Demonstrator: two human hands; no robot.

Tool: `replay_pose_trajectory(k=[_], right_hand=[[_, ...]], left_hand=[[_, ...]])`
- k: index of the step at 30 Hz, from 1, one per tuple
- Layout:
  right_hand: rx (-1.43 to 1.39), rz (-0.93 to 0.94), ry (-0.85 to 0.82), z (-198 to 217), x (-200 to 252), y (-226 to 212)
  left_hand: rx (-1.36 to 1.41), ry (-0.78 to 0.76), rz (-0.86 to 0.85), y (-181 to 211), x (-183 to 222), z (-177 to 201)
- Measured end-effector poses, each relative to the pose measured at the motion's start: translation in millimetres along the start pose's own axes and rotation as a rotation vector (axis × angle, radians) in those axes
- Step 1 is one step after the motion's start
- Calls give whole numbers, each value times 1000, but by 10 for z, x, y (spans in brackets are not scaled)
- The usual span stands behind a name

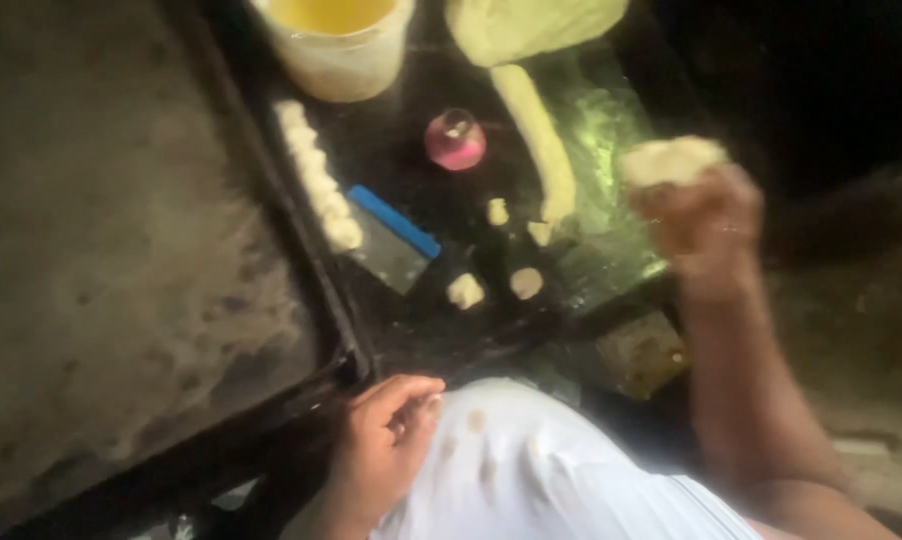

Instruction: The person shapes small dough balls by hand, places them on a tray, and uses a bench scraper to cut a long dough log into smaller pieces. The person then flattens and shapes the cut pieces into flat rounds.

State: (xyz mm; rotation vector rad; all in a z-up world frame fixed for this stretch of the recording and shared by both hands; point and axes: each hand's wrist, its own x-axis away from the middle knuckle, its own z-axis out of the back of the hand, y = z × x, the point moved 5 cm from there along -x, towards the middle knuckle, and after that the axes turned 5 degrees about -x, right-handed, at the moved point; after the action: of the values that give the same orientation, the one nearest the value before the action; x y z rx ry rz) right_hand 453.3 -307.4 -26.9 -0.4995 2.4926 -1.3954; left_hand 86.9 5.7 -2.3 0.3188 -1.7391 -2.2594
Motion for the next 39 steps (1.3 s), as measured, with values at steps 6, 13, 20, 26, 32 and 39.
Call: replay_pose_trajectory(k=[6, 13, 20, 26, 32, 39], right_hand=[[528, 140, 150, 1717, 40, -338], [1475, -126, 491, 1202, 172, -893], [1358, 35, 221, 1669, -166, -1244], [1721, -292, -40, 2025, -605, -950], [1804, -214, -390, 1420, -494, -986], [1638, -611, -358, 1636, -537, -890]], left_hand=[[-44, -28, 58, 46, -362, -510], [-133, -61, 93, 324, -834, -1200], [-190, 18, 249, 372, -1048, -1567], [-245, 18, 342, 425, -1090, -1755], [-230, 105, 288, 410, -1109, -1860], [-209, 54, 265, 463, -1199, -1996]])
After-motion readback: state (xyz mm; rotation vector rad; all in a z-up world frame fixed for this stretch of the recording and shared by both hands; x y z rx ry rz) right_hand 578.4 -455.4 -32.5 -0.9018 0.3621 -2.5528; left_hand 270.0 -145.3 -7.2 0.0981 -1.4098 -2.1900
